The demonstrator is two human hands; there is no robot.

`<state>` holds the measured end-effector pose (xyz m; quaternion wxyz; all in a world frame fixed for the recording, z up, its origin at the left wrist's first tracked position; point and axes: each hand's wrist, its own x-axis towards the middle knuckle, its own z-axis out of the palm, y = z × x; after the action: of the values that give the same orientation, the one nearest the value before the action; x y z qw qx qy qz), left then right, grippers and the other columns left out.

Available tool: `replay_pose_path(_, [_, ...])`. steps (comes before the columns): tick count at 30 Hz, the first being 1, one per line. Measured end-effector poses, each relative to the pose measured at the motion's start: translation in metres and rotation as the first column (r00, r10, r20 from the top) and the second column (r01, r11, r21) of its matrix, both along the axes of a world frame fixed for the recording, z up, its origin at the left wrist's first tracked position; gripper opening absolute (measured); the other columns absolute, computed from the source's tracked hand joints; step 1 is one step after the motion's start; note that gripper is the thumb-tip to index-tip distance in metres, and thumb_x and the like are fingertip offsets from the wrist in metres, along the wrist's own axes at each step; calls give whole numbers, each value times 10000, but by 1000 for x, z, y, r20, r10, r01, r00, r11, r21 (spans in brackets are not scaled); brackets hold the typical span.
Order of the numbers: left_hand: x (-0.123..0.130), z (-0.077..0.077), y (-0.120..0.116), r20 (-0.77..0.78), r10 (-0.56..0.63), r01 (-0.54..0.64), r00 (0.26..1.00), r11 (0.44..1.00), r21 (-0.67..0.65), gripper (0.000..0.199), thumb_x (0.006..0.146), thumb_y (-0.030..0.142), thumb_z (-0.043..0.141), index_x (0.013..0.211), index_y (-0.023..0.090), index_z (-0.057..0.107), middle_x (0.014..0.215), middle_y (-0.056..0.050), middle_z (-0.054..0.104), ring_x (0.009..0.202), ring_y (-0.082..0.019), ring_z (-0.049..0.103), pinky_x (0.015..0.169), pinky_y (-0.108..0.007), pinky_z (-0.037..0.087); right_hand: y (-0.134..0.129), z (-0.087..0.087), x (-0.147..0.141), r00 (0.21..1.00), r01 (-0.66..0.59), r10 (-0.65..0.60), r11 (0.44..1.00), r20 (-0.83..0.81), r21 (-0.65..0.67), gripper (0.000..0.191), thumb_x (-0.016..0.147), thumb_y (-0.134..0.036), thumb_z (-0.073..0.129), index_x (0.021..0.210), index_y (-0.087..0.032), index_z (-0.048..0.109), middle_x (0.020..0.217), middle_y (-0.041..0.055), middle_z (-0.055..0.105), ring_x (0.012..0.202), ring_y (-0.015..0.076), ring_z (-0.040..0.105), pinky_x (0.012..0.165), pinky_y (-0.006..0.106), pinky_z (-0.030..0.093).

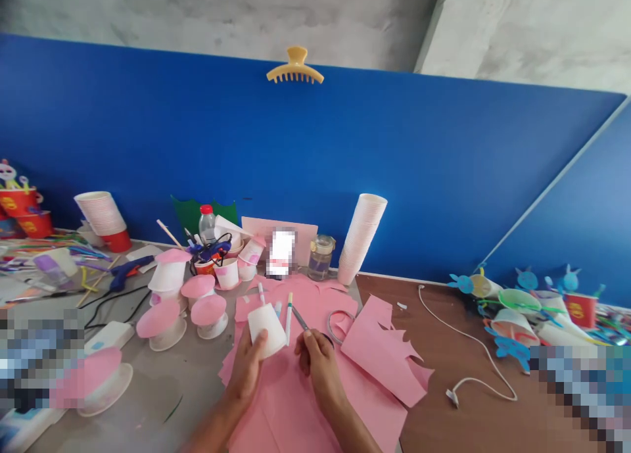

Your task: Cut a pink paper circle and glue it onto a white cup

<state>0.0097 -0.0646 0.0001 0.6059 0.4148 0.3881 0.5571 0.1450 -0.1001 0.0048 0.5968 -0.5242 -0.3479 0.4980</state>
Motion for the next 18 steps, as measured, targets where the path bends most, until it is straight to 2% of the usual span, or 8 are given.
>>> replay_pose_path(2, [-1,2,5,175,20,-1,984,995,-103,544,755,492,622,1161,138,543,988,-103,658,897,-247,629,726,-341,523,-3,-2,12,955,94,-141,978,259,186,340,879,-452,482,659,-193,502,544,-35,445,471,103,396,469,238,307])
replay_pose_path(4, [-1,1,8,273,82,-28,959,980,-196,565,750,509,624,1167,134,554,996,-105,662,898,-248,638,735,-351,534,-3,-6,24,816,75,-279,920,507,385,245,889,-358,489,720,-191,551,685,24,547,638,154,504,599,284,393])
replay_pose_path(5, [0,0,9,292,113,-45,950,972,-232,568,749,519,623,1164,136,561,999,-103,664,891,-242,641,739,-350,538,-2,-9,30,740,49,-329,896,587,441,189,894,-308,480,781,-191,576,746,43,577,702,173,528,648,305,411])
replay_pose_path(7, [1,-2,10,310,150,-61,939,959,-278,561,764,543,601,1156,142,573,1005,-96,666,884,-230,645,746,-342,542,1,-15,37,598,9,-404,867,692,498,145,898,-229,456,869,-190,593,806,62,604,762,194,544,693,331,419])
replay_pose_path(10, [1,-4,12,361,200,-82,911,945,-315,526,776,537,593,1132,150,590,956,-83,671,880,-224,644,749,-335,543,5,-22,38,447,-35,-431,868,784,496,162,900,-171,432,938,-189,588,820,65,622,766,204,542,700,346,412])
replay_pose_path(13, [-2,-2,15,400,281,-153,872,934,-322,468,769,477,628,1117,166,595,926,-63,668,891,-213,636,765,-321,540,6,-26,32,371,-94,-409,877,834,472,175,895,-142,429,968,-186,582,796,57,628,742,205,528,691,344,394])
replay_pose_path(18, [-6,-10,21,350,310,-239,884,943,-233,436,802,464,600,1145,198,570,1005,-53,655,879,-187,631,798,-314,528,2,-26,22,348,-163,-407,861,845,482,213,867,-107,437,1022,-178,565,780,55,629,751,213,518,673,334,368])
